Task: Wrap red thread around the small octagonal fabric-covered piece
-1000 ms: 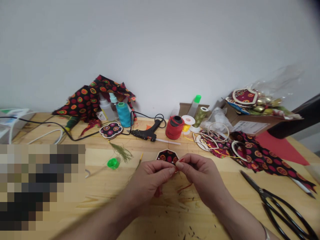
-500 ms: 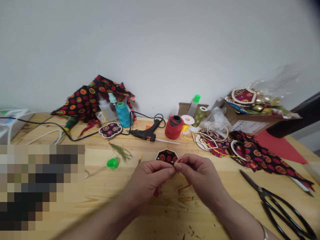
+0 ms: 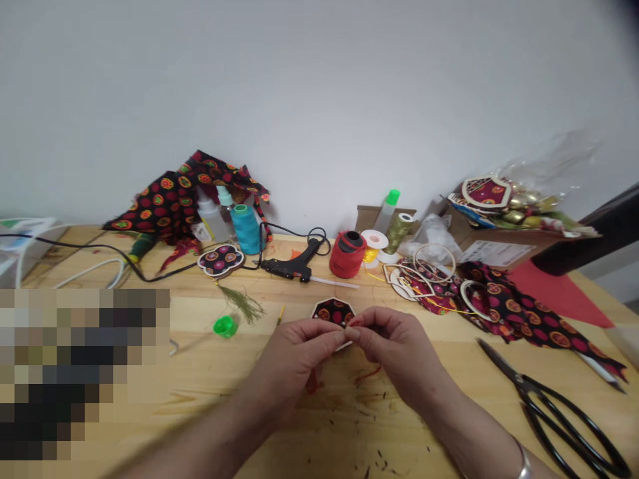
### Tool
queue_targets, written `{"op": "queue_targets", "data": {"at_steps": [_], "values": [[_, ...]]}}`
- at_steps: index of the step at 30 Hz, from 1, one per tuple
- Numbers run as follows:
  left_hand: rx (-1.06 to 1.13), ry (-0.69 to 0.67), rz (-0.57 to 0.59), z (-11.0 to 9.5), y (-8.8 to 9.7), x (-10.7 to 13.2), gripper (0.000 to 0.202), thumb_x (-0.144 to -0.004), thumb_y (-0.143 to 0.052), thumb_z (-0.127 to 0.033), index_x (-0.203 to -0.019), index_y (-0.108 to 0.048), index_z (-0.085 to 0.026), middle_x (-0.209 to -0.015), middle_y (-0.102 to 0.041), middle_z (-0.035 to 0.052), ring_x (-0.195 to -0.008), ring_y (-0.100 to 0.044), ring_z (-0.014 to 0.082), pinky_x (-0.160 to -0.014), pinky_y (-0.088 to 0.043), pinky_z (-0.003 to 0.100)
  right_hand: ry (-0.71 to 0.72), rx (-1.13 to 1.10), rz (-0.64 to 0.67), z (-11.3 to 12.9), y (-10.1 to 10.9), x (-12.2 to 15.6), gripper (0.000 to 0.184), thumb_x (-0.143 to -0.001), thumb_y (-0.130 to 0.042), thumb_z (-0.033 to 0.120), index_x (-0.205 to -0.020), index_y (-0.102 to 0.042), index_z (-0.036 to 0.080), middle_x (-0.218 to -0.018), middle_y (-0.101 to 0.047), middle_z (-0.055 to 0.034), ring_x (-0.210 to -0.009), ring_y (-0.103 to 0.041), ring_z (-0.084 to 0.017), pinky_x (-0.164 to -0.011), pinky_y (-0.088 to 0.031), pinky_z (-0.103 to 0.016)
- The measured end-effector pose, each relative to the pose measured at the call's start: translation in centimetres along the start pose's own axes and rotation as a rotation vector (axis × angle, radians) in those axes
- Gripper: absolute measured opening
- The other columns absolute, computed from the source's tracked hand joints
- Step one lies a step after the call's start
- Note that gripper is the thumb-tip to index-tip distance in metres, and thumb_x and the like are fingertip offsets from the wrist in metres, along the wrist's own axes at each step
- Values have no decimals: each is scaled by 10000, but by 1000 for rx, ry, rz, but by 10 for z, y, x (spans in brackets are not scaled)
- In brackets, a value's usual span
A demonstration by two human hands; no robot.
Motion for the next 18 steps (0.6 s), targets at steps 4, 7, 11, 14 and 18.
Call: {"op": "queue_targets", "data": {"at_steps": [4,7,11,14,18], "values": [[2,-5,9,2,0,0,245,-666,-612,-398,-706,-651,-159,-448,-416,-69,-352,-308,32,-346,-254,155,26,36,0,-1,1,-1,108,-595,-651,206,-582,-572,134,-464,-452,62,-422,-326,-46,-396,-242,-183],[-20,-9,18,3,0,-1,259,-670,-606,-406,-724,-650,-157,-470,-422,-64,-362,-306,31,-350,-251,155,55,115,12,-1,2,-1,79,-632,-617,197,-607,-578,133,-483,-452,56,-436,-325,-50,-404,-250,-182],[-16,-9,23,1,0,0,257,-678,-597,-405,-734,-646,-158,-472,-392,-69,-386,-294,31,-361,-244,145,92,204,17,0,3,-1,74,-666,-582,194,-617,-575,139,-494,-449,52,-454,-335,-58,-420,-266,-182],[-19,-10,15,-4,0,1,248,-693,-579,-401,-758,-649,-172,-485,-409,-67,-398,-309,36,-376,-275,145,124,241,15,2,4,0,83,-682,-568,196,-614,-572,147,-505,-464,47,-462,-351,-65,-434,-283,-186],[-66,-81,-12,-13,0,2,190,-708,-571,-338,-795,-659,-194,-722,-604,-3,-561,-501,88,-497,-398,185,151,248,-1,5,6,-1,85,-699,-558,207,-627,-572,163,-537,-516,35,-482,-405,-82,-463,-316,-197]]}}
Point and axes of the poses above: each hand's wrist, its own x-axis away from the middle knuckle, its own y-axis out of the back of the hand, z = x × y, the point moved 4 cm from there along -x, towards the middle knuckle
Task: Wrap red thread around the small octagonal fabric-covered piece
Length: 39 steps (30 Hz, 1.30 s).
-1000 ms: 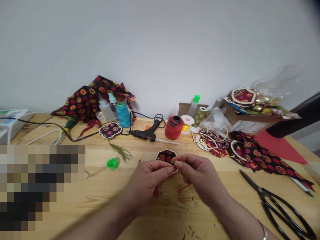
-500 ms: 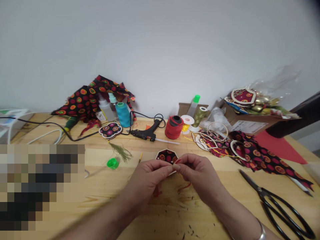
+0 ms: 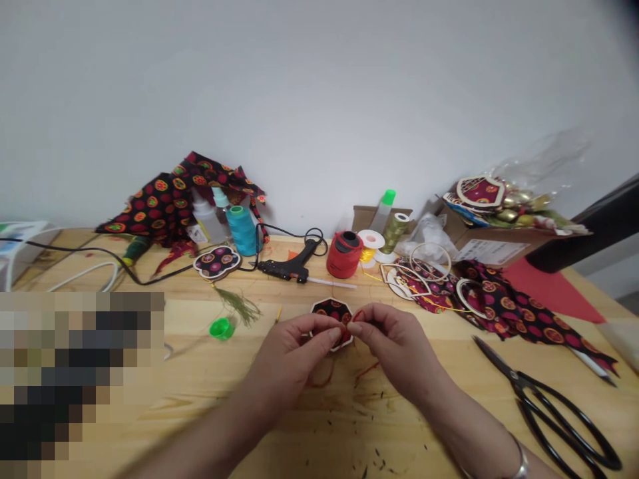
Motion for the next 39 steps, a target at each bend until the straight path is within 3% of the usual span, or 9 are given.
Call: {"op": "queue_targets", "data": {"at_steps": [6,9,14,19,23,31,34,36,39], "values": [[-105,-196,-80,-9,4,-2,122,-681,-596,-267,-629,-669,-183,-968,-614,38,-896,-556,179,-774,-419,252,51,54,-75,4,8,-2,102,-703,-550,213,-612,-569,169,-567,-557,19,-533,-459,-107,-517,-352,-215],[-118,-196,-56,-6,3,-1,122,-695,-588,-267,-648,-666,-186,-1015,-594,43,-955,-541,197,-827,-403,288,11,29,-75,2,8,-3,122,-710,-545,210,-598,-557,162,-529,-535,27,-486,-420,-88,-478,-324,-205],[-164,-230,37,-1,-4,2,99,-701,-580,-209,-676,-676,-203,-1148,-555,47,-1093,-460,208,-914,-333,317,-100,-214,17,-5,3,-4,139,-724,-550,245,-628,-536,146,-529,-552,16,-412,-335,-52,-393,-231,-182],[-179,-223,103,3,-10,1,110,-701,-573,-210,-693,-683,-203,-897,-651,41,-868,-566,183,-784,-407,291,-159,-404,75,-6,-2,-2,157,-711,-577,259,-632,-515,139,-535,-567,8,-374,-293,-30,-365,-187,-176],[-254,-289,85,-1,-10,2,125,-704,-569,-221,-672,-687,-201,-682,-603,11,-676,-541,142,-644,-410,245,-167,-497,137,-6,-5,1,164,-734,-559,275,-666,-490,144,-582,-592,-5,-373,-281,-25,-360,-171,-171],[-285,-309,66,-7,-9,5,133,-725,-555,-251,-706,-671,-190,-701,-586,16,-676,-522,143,-623,-393,236,-178,-562,150,-6,-3,1,181,-723,-582,295,-688,-477,152,-510,-469,57,-367,-278,-21,-363,-170,-172],[-271,-338,-31,-11,2,4,207,-775,-495,-288,-686,-649,-183,-723,-591,20,-732,-531,159,-695,-394,254,-159,-550,141,-5,-1,1,162,-730,-574,278,-695,-481,150,-503,-452,60,-374,-277,-24,-365,-165,-176],[-257,-357,-183,-13,13,4,235,-795,-469,-296,-652,-620,-186,-731,-584,14,-762,-535,159,-739,-389,256,-149,-536,131,-4,0,0,155,-734,-569,269,-687,-479,152,-501,-448,61,-378,-279,-25,-368,-167,-177],[-239,-486,-443,-18,26,7,256,-810,-450,-263,-598,-573,-190,-1033,-531,11,-1049,-450,167,-907,-308,235,-155,-506,117,-4,0,0,158,-726,-578,269,-681,-482,152,-500,-451,58,-379,-283,-25,-369,-168,-177]]}}
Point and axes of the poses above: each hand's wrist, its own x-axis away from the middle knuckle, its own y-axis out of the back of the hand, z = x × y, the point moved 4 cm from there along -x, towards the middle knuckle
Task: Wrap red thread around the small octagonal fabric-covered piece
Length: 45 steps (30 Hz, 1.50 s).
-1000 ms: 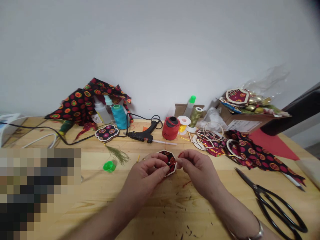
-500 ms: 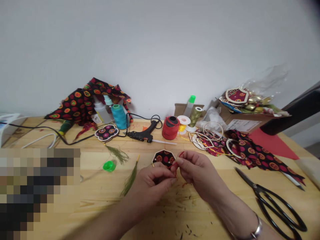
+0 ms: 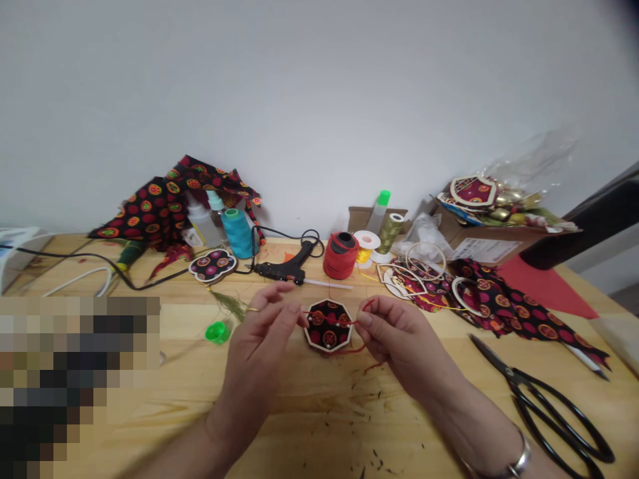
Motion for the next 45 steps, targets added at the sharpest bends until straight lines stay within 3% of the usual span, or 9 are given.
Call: {"op": "queue_targets", "data": {"at_steps": [2,4,10,13,22,29,36,41,45], "values": [[20,-86,-76,-4,2,2,127,-800,-473,-225,-744,-586,-208,-1196,-450,1,-1168,-356,171,-976,-249,256,-16,24,-6,0,-1,0,167,-712,-589,275,-671,-486,149,-493,-454,56,-378,-292,-27,-370,-172,-177],[77,-123,-51,-8,-1,5,140,-786,-495,-194,-901,-566,-229,-1262,-415,4,-1196,-333,173,-985,-259,278,-25,47,-12,0,-3,1,176,-694,-603,276,-653,-490,148,-480,-452,60,-379,-302,-28,-370,-185,-174],[113,12,398,-5,-26,17,178,-789,-497,-219,-914,-623,-223,-995,-614,22,-948,-541,167,-828,-411,255,-34,70,9,-1,-7,2,155,-671,-611,264,-641,-506,154,-479,-480,60,-382,-343,-33,-373,-216,-169],[135,61,493,-1,-32,19,185,-772,-526,-246,-931,-618,-232,-874,-642,9,-827,-577,157,-755,-440,251,-38,102,8,-2,-8,3,142,-659,-615,248,-626,-512,155,-461,-478,64,-387,-359,-37,-379,-232,-169],[76,91,491,6,-33,20,198,-770,-519,-275,-940,-610,-228,-852,-628,23,-780,-569,156,-700,-442,252,-5,233,4,-1,-9,3,118,-680,-586,212,-603,-518,155,-468,-494,58,-409,-393,-43,-390,-273,-164],[19,103,454,4,-31,16,158,-740,-545,-262,-821,-660,-192,-791,-640,33,-746,-567,165,-688,-424,263,15,306,-16,-1,-9,2,107,-673,-590,210,-606,-538,145,-489,-513,45,-433,-426,-50,-399,-312,-161],[120,271,472,5,-29,13,146,-725,-566,-272,-752,-684,-189,-739,-669,18,-739,-565,154,-711,-394,249,16,284,-17,0,-9,1,91,-668,-584,186,-611,-530,140,-484,-512,54,-435,-425,-43,-391,-316,-148],[224,454,496,11,-31,14,149,-696,-601,-305,-702,-684,-181,-556,-589,-31,-445,-389,56,-436,-279,176,-8,218,5,0,-9,2,118,-659,-607,203,-610,-518,143,-470,-513,56,-410,-409,-37,-374,-296,-148],[294,506,512,12,-32,16,138,-683,-617,-299,-681,-681,-176,-481,-519,-50,-385,-256,36,-371,-160,177,-9,171,36,-2,-10,2,126,-658,-619,201,-612,-520,140,-470,-514,53,-398,-401,-30,-363,-269,-144]]}}
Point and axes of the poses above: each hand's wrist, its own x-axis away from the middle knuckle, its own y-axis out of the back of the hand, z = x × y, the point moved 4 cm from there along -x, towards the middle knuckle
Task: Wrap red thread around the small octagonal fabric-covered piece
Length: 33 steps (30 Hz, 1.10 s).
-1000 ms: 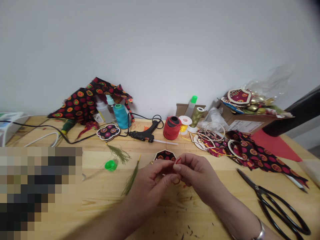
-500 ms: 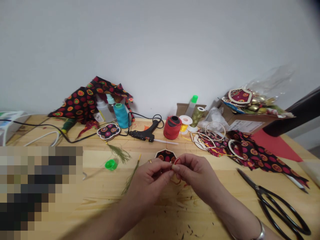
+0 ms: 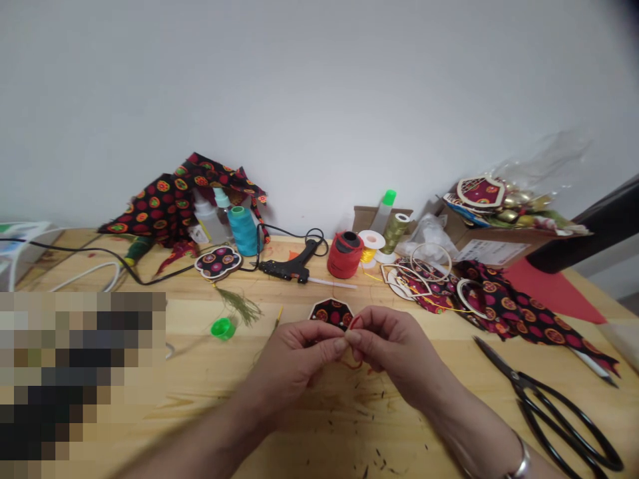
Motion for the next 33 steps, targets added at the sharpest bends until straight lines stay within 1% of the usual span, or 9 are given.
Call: {"op": "queue_targets", "data": {"at_steps": [10,13,16,20,23,25,28,31,33], "values": [[33,-28,5,0,-1,-1,107,-699,-603,-232,-658,-680,-170,-471,-509,-48,-387,-277,24,-373,-157,168,-16,-28,-13,-3,-2,-1,161,-639,-647,228,-616,-516,137,-461,-506,60,-396,-403,-32,-375,-276,-151],[50,-33,6,2,0,-2,111,-701,-604,-241,-674,-676,-162,-489,-524,-42,-384,-281,19,-373,-160,165,-7,-18,-22,-3,-1,-1,159,-643,-647,237,-629,-523,138,-469,-499,65,-396,-388,-31,-381,-283,-155],[78,-17,-15,5,2,-3,139,-700,-608,-277,-706,-671,-153,-521,-548,-31,-379,-274,15,-369,-157,165,23,31,-1,-1,-1,-2,124,-695,-604,253,-688,-555,140,-524,-522,53,-417,-392,-35,-407,-312,-162],[183,-14,-48,8,5,-5,145,-689,-622,-295,-716,-659,-157,-497,-519,-50,-366,-245,11,-361,-156,159,156,250,21,5,2,-2,127,-774,-511,228,-737,-606,152,-621,-579,20,-546,-485,-69,-526,-388,-179],[215,-13,-62,7,6,-7,134,-691,-622,-283,-690,-650,-152,-462,-495,-59,-357,-254,11,-355,-173,152,276,475,-30,8,6,0,118,-772,-516,193,-736,-626,171,-678,-618,9,-642,-527,-95,-599,-399,-190],[221,-16,-85,7,7,-7,128,-690,-621,-280,-691,-648,-154,-506,-531,-49,-360,-271,11,-355,-190,149,327,605,-85,10,8,2,127,-769,-525,204,-693,-622,176,-640,-612,13,-607,-516,-97,-571,-386,-191],[225,-15,-103,8,8,-7,138,-688,-619,-294,-707,-644,-159,-593,-582,-29,-369,-294,12,-356,-208,147,362,699,-121,12,8,7,168,-783,-514,245,-661,-611,182,-575,-581,22,-520,-469,-86,-485,-346,-184],[232,0,-117,10,8,-7,163,-694,-609,-314,-729,-635,-157,-584,-578,-32,-354,-279,9,-354,-215,150,441,779,-129,16,3,14,197,-804,-488,263,-667,-602,181,-546,-557,24,-479,-435,-79,-452,-316,-189],[245,10,-124,10,8,-7,175,-700,-603,-323,-748,-627,-157,-556,-568,-40,-337,-265,7,-352,-217,154,534,868,-118,18,-2,19,191,-813,-474,254,-688,-593,172,-559,-556,16,-494,-446,-83,-483,-323,-204]]}}
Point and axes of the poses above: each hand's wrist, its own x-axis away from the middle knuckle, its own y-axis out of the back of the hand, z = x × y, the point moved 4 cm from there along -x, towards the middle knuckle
